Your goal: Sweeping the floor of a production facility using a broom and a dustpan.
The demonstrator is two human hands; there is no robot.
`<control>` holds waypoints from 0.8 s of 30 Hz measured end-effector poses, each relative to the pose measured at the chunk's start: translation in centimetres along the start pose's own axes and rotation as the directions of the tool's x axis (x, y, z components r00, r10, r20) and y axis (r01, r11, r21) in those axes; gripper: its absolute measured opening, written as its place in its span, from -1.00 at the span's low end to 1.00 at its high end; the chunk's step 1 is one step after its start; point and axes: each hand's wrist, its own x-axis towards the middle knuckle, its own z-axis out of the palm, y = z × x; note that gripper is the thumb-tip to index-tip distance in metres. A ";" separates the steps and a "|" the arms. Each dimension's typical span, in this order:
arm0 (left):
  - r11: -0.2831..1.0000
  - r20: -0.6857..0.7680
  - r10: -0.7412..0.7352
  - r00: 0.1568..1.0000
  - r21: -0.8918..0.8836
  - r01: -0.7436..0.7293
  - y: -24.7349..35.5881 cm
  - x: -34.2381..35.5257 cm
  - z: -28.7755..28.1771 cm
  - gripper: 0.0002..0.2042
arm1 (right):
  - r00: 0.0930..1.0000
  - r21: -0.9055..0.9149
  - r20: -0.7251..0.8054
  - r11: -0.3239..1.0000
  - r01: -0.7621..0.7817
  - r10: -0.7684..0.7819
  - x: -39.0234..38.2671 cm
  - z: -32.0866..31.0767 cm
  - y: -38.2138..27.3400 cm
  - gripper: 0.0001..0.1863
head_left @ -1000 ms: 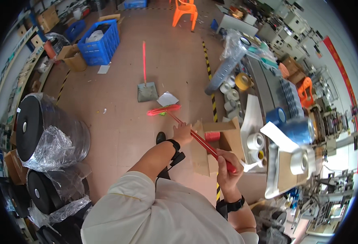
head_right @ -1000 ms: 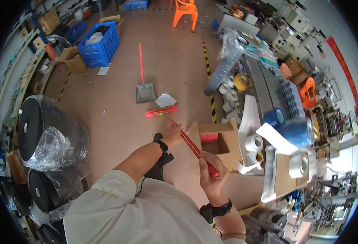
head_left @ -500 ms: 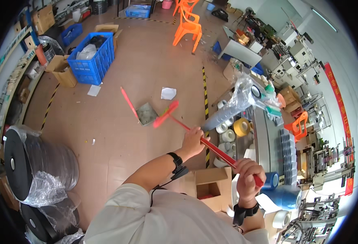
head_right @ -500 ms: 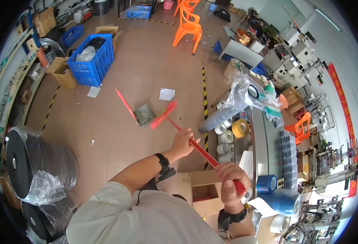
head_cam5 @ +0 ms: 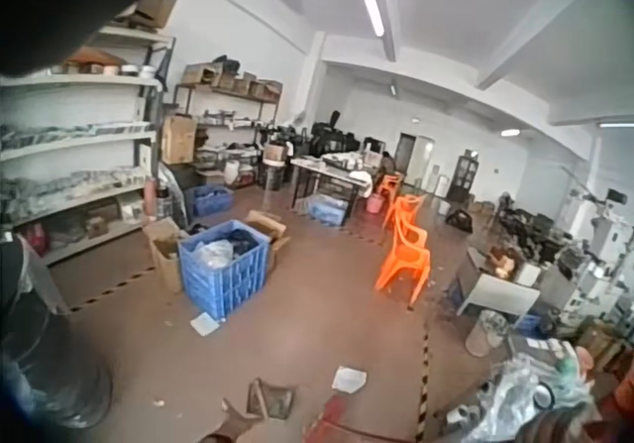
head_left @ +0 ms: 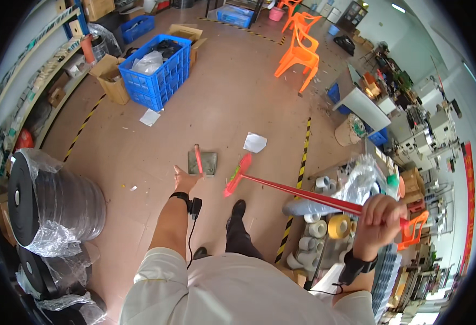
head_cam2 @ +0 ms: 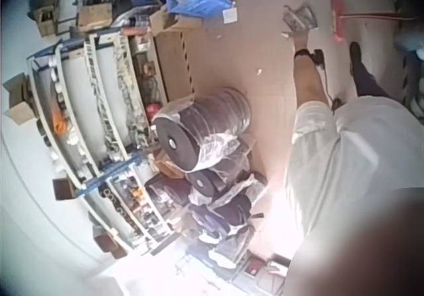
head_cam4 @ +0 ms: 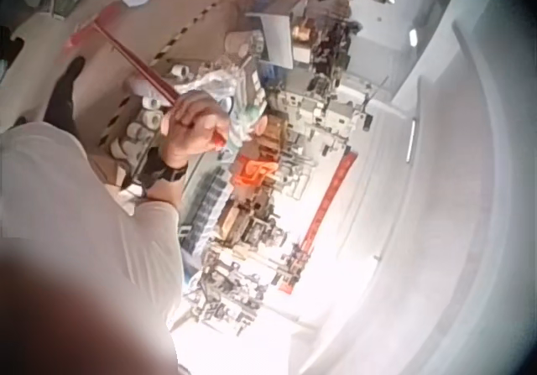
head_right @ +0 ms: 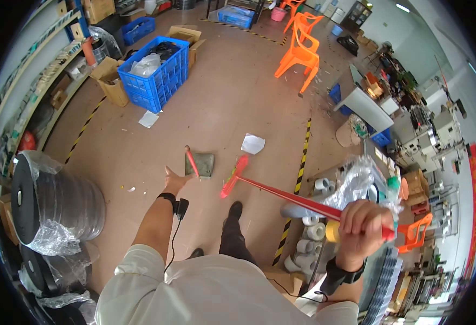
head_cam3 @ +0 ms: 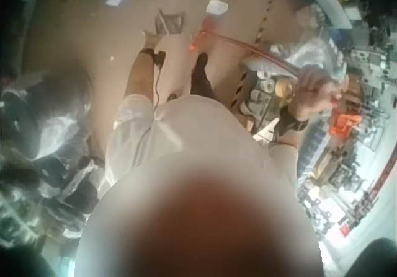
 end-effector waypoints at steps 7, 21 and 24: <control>0.982 -0.337 -0.118 0.934 -0.178 0.060 13.1 11.7 5.3 -0.03 | 0.830 0.123 0.554 0.981 -0.153 0.060 11.7 -2.8 11.0 -0.64; 0.902 -0.344 -0.209 0.915 -0.430 0.045 6.7 6.7 13.5 -0.68 | -0.521 -0.679 0.413 -0.129 -0.723 0.747 12.3 -17.4 24.2 -0.68; 0.784 -0.332 -0.254 0.908 -0.621 -0.008 3.2 -0.8 13.6 -0.71 | -0.620 -0.508 0.332 -0.419 -0.753 0.711 10.1 -16.4 26.7 -0.73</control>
